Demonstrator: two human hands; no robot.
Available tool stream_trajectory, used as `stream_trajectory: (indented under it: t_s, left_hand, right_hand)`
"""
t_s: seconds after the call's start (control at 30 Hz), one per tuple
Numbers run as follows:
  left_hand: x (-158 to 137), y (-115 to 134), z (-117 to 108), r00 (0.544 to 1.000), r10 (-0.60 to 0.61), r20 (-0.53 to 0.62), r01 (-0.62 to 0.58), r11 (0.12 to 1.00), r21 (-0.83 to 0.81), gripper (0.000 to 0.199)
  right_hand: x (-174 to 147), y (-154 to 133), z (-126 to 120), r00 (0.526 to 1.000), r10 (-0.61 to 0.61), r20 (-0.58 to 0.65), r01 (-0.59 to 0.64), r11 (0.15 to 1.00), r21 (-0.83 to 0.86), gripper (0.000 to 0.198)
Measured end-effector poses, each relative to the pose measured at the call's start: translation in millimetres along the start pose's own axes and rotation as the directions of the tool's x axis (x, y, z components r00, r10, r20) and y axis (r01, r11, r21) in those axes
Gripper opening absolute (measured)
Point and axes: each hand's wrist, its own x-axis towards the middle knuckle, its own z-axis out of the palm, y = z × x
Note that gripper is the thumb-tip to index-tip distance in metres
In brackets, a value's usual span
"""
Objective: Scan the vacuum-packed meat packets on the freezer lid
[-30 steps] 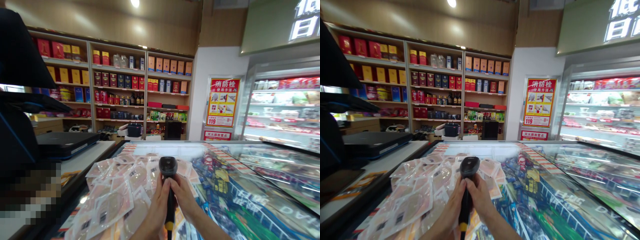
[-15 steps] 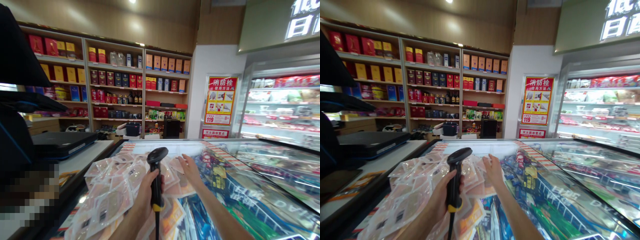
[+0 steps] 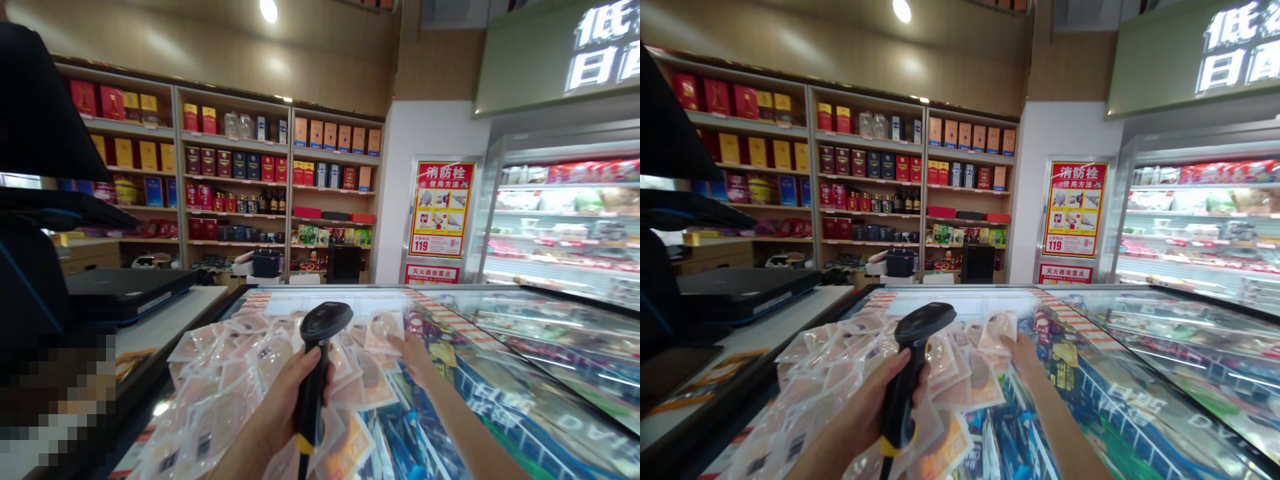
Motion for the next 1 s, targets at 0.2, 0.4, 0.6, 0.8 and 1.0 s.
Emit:
stream_trajectory:
  t_s: [0.2,0.4,0.6,0.8,1.0]
  left_hand:
    - [-1.0,-8.0,6.0,0.998,-0.015,-0.059,0.019,0.997,0.077,0.034]
    - [-1.2,-10.9,6.3,0.999,-0.013,-0.043,0.019,0.988,0.151,0.036]
    - [-3.1,-11.1,8.5,1.000,-0.002,-0.026,0.006,0.986,0.166,0.033]
    - [-4.4,-11.8,11.1,0.999,-0.026,-0.043,0.033,0.984,0.177,0.029]
    - [-3.7,-10.5,9.7,0.999,-0.025,-0.028,0.030,0.983,0.179,0.034]
  right_hand:
    - [-3.5,-11.4,-14.5,0.999,0.039,-0.034,-0.032,0.980,0.199,0.046]
    - [-4.3,-4.4,-7.8,0.999,0.043,0.014,-0.045,0.988,0.148,0.046]
    - [-5.4,-0.7,-5.2,0.999,0.036,0.011,-0.037,0.989,0.145,0.044]
    - [-8.8,3.9,-1.3,0.998,0.011,0.060,-0.018,0.993,0.115,0.042]
    - [-3.6,-7.3,-16.7,0.999,0.040,0.000,-0.040,0.995,0.096,0.043]
